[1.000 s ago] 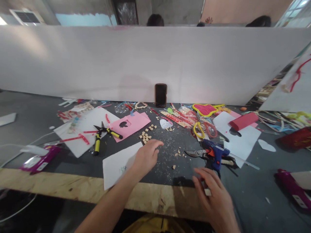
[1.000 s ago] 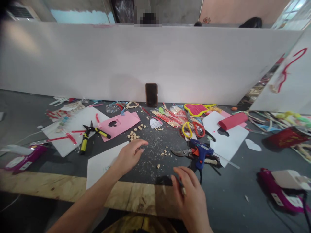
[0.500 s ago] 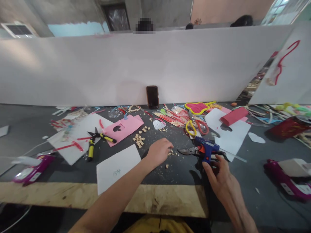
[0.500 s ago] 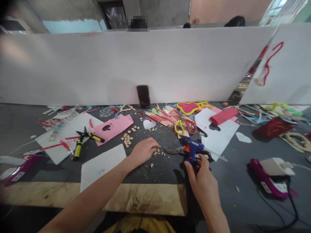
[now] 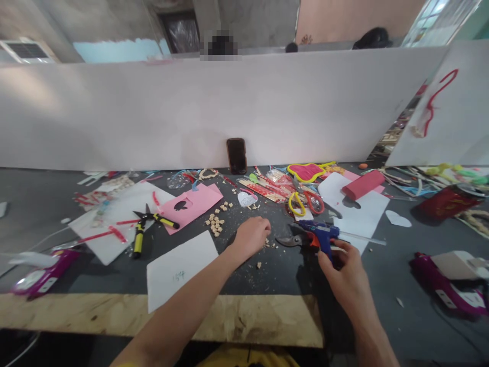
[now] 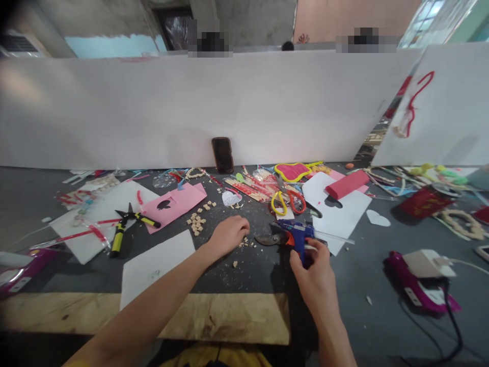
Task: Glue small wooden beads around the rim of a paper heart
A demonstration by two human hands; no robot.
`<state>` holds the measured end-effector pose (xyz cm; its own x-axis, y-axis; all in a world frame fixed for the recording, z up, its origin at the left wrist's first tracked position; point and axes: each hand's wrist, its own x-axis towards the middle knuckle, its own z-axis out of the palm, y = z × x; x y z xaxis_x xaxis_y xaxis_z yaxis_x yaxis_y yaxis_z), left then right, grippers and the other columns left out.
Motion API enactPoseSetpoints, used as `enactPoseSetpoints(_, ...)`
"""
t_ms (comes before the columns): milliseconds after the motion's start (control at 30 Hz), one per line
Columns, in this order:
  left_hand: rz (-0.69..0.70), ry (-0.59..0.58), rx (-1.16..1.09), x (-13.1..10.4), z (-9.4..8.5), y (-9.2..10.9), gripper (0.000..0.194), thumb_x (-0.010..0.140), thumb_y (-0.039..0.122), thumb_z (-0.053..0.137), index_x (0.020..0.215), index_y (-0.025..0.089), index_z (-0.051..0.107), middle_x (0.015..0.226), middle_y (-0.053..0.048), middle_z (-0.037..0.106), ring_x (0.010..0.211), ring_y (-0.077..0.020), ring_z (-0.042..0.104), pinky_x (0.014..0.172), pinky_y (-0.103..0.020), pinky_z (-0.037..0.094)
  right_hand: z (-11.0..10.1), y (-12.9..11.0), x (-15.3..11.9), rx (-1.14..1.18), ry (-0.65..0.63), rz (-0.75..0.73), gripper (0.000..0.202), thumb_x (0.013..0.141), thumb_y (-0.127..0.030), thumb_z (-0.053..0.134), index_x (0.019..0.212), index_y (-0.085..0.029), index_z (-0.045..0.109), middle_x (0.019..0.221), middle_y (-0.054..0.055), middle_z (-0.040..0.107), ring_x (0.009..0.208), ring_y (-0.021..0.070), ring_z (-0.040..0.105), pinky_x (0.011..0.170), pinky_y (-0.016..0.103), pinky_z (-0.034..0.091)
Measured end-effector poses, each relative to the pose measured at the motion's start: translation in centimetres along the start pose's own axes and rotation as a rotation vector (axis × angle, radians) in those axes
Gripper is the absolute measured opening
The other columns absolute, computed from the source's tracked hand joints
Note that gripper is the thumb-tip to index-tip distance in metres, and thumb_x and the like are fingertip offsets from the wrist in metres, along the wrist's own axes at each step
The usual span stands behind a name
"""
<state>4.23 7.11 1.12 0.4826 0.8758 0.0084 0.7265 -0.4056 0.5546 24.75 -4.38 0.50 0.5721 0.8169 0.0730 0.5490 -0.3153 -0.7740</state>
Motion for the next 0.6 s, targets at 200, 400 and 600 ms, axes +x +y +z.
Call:
enactPoseSetpoints(200, -0.062, 0.076, -0.404, -3.1, -1.2, 0.0, 0.015, 0.082, 0.027, 0.05, 0.087, 0.018, 0.06, 0.077, 0.0, 0.063, 0.07, -0.013, 0.056, 0.064, -0.022, 0.043, -0.7, -0.8, -3.0, 0.662, -0.14, 0.071, 0.044, 0.07, -0.044, 0.066, 0.105, -0.02, 0.051, 0.088, 0.007, 0.065, 0.064, 0.0155, 0.06, 0.055, 0.027, 0.049)
enactPoseSetpoints(400, -0.255, 0.1, -0.995, -5.5, -0.9, -0.2, 0.027, 0.075, 0.037, 0.062, 0.089, 0.015, 0.065, 0.075, -0.002, 0.065, 0.063, -0.0105, 0.052, 0.059, -0.021, 0.04, 0.2, -1.2, -4.6, 0.641, -0.324, 0.052, 0.036, 0.08, -0.048, 0.058, 0.102, -0.019, 0.058, 0.08, 0.006, 0.066, 0.064, 0.0161, 0.059, 0.052, 0.025, 0.046)
enactPoseSetpoints(600, -0.336, 0.105, -1.251, -6.9, -0.8, -1.0, 0.033, 0.064, 0.036, 0.075, 0.087, 0.014, 0.067, 0.076, -0.003, 0.067, 0.062, -0.0093, 0.054, 0.057, -0.02, 0.038, 0.9, -1.8, -6.2, 0.475, -0.44, -0.083, 0.034, 0.084, -0.048, 0.052, 0.097, -0.018, 0.061, 0.066, 0.002, 0.061, 0.061, 0.0149, 0.055, 0.057, 0.026, 0.045)
